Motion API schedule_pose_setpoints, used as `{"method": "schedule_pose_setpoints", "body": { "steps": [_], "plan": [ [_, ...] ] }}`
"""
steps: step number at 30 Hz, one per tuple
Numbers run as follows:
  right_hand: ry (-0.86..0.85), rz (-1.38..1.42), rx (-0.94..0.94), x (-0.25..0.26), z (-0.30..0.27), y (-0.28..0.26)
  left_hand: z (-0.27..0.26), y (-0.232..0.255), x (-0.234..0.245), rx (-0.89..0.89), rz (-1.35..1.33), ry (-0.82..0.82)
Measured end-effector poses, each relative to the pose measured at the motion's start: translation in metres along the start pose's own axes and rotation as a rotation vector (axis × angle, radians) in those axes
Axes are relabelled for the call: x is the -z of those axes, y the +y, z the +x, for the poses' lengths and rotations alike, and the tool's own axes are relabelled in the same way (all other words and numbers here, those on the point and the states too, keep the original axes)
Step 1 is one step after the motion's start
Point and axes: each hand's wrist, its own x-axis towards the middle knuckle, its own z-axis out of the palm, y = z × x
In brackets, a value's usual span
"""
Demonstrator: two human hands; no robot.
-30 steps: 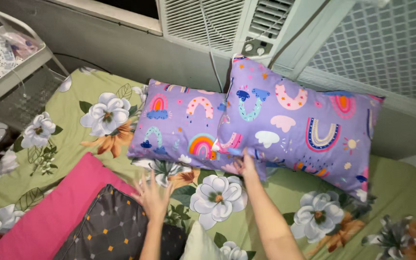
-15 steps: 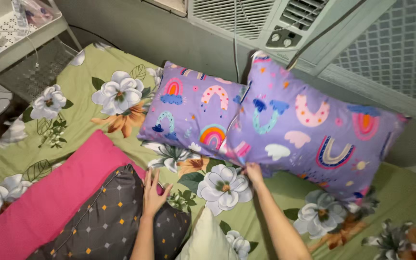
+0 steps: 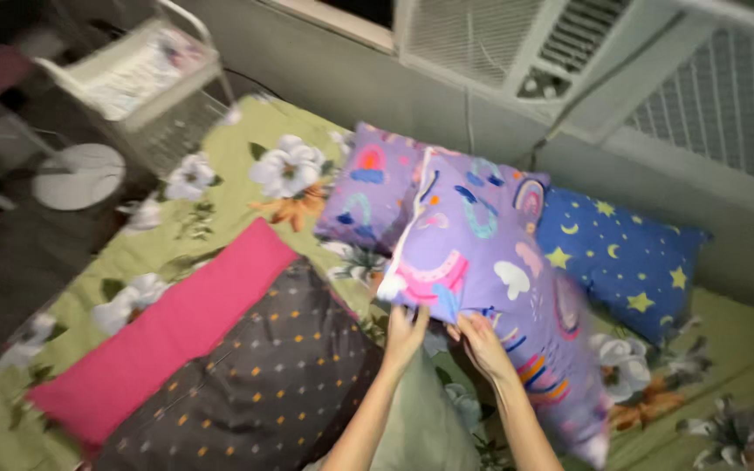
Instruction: The person removes several pillowcases from their pillows and replaces them with different pillowcases by hand.
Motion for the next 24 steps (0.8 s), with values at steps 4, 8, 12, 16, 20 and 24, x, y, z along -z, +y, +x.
{"method": "schedule_pose_setpoints", "body": {
  "steps": [4, 8, 12, 16, 20, 24],
  "plan": [
    [0.023, -0.252, -0.087, -0.067, -0.014, -0.086, 0.039, 0.098, -0.011, -0.242, 0.238, 0.228],
    [-0.489, -0.562, 0.769, -0.175, -0.058, -0.182, 0.016, 0.158, 0.028, -0.020, 0.311, 0.446],
    [-0.315, -0.660, 0.399, -0.219, -0.055, -0.266, -0.032, 0.197, 0.065, -0.172, 0.183, 0.413],
    [-0.095, -0.893, 0.888, -0.206, -0.029, -0.335, -0.009, 0.246, 0.074, -0.418, 0.174, 0.358],
    [0.086, -0.824, 0.905, -0.189, 0.013, -0.346, 0.039, 0.302, 0.123, -0.345, -0.030, 0.355],
    [-0.001, -0.322, 0.777, -0.167, 0.084, -0.317, 0.044, 0.299, 0.188, -0.116, -0.264, 0.373]
  ]
}}
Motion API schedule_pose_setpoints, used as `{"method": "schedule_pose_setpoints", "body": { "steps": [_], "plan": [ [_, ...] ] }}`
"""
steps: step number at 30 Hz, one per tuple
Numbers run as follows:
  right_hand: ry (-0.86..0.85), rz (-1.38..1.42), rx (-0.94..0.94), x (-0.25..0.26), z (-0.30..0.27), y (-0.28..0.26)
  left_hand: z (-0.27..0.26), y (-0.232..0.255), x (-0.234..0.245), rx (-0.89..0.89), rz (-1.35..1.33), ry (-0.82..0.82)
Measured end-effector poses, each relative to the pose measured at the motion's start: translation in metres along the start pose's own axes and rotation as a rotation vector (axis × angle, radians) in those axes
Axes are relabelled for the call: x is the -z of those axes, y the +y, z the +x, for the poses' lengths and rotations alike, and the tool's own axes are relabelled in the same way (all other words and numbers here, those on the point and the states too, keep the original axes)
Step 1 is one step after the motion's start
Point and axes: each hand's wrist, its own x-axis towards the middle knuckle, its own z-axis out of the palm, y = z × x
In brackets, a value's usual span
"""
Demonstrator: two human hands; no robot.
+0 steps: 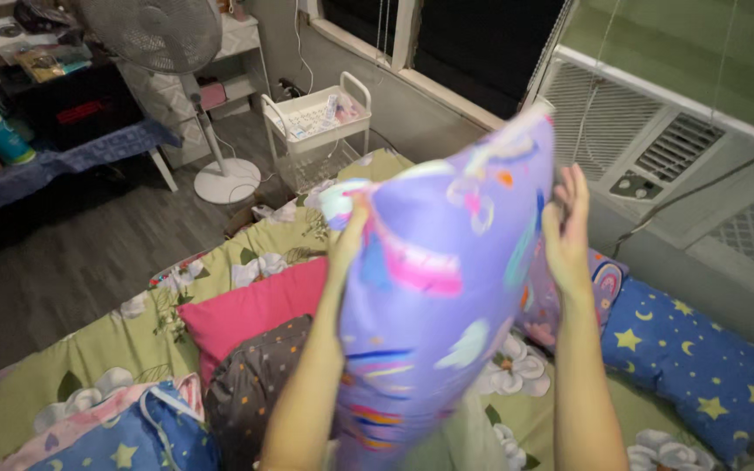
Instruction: The person removes several pillowcases from their pillows and replaces them with different pillowcases by hand.
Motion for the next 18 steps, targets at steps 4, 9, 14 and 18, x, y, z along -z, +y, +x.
{"method": "schedule_pose_setpoints", "body": {
  "steps": [4, 9, 14, 18],
  "plan": [
    [0.002, 0.132, -0.296, -0.015, -0.021, 0.085, -0.031, -0.059, 0.133, 0.225, 0.184, 0.209],
    [0.175, 0.672, -0.529, -0.046, -0.074, 0.126, -0.073, -0.021, 0.231, -0.088, 0.272, 0.091],
    [0.153, 0.448, -0.263, -0.074, -0.056, 0.076, -0.110, 0.139, 0.136, -0.664, 0.799, 0.265],
    [0.175, 0.306, -0.087, -0.117, -0.041, 0.028, -0.138, 0.206, 0.017, -1.037, 1.020, 0.384]
  ]
}}
